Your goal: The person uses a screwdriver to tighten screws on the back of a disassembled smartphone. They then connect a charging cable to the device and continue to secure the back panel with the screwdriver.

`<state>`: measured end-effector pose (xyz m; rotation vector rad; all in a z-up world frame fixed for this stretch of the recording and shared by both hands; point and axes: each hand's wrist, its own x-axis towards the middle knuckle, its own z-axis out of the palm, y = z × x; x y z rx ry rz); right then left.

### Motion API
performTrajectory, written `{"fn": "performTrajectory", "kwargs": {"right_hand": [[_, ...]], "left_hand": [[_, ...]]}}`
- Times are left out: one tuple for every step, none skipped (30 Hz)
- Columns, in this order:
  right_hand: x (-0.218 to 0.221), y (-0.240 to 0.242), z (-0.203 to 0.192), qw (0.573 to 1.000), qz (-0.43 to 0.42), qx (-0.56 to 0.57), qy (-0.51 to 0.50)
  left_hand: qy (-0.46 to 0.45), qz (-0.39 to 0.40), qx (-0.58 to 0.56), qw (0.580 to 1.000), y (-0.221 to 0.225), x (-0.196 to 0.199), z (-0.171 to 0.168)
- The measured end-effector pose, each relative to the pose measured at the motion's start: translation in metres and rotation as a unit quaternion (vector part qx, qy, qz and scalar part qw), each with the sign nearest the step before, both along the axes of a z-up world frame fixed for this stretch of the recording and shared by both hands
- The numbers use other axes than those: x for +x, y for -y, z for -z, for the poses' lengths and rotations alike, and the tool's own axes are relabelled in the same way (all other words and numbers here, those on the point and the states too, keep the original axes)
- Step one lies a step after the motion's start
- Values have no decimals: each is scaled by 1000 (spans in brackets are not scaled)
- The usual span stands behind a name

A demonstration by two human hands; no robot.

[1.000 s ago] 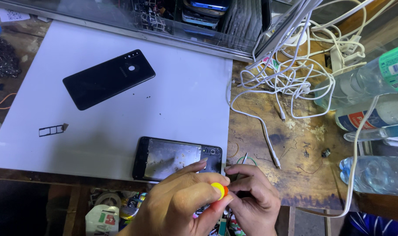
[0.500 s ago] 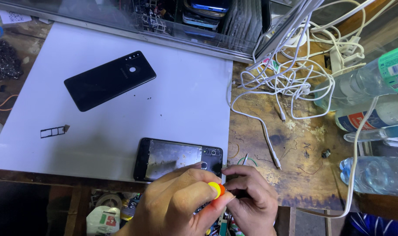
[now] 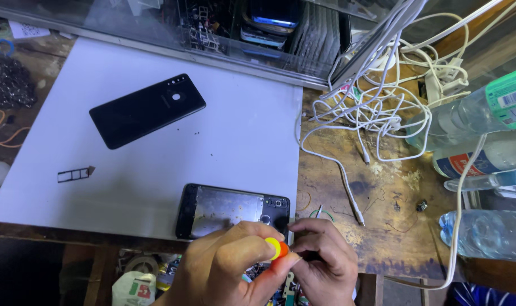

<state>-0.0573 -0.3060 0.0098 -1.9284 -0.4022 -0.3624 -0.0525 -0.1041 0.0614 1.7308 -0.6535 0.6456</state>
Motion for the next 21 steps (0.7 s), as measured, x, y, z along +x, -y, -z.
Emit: {"fn": "performTrajectory", "kwargs": {"right_hand": [[-2,1,0,1000,2,-4,-3],[-2,0,0,1000,5,-6,-2],[-1,-1,-1,1000,9,-8,0],[-1,0,-1,1000,0,-9,6],[1,0,-2,1000,-8,-9,12],[1,1,-3,1000,-17,-9,18],[0,0,-4,1000,-12,-10,19],[0,-2,-4,1000,-7,-9,23],[1,-3,-4,1000,-1,-9,26],[1,-3,-5,1000,1,-11,28],[2,-3,-5,999,2,-13,30],[1,-3,-5,999,3,-15,29],[0,-3,-5,999,4,-20,29],[0,-3,-6,999,5,-23,32],[1,-4,-6,999,7,-27,35],[1,-3,-6,999,3,-29,34],[2,-2,-7,999,0,-32,33],[2,-1,-7,999,-3,-34,32],[3,-2,-7,998,0,-44,40],[3,-1,-8,997,2,-54,46],[2,-1,-8,997,4,-64,52]], "left_hand": [[-5,-1,-3,1000,1,-2,0],[-6,-2,-4,1000,1,-2,1],[-6,-2,-5,1000,1,-1,1],[-9,1,-6,1000,1,-1,1],[-11,4,-7,1000,1,-1,2],[-14,7,-8,1000,2,-1,2],[-14,4,-8,1000,2,-2,2],[-13,1,-7,1000,3,-1,2],[-12,-2,-6,1000,4,0,2],[-7,-3,-1,1000,3,1,2],[-2,-4,4,1000,3,2,2],[0,-5,9,1000,3,1,2],[4,-9,14,1000,3,0,2],[11,-12,20,1000,2,1,1],[18,-16,26,999,2,1,0],[20,-16,27,999,2,2,0],[23,-16,28,999,3,2,-1],[25,-16,30,999,3,2,-2],[34,-15,32,999,3,3,-1],[41,-15,32,999,3,3,-1],[47,-15,33,998,3,3,-1]]}}
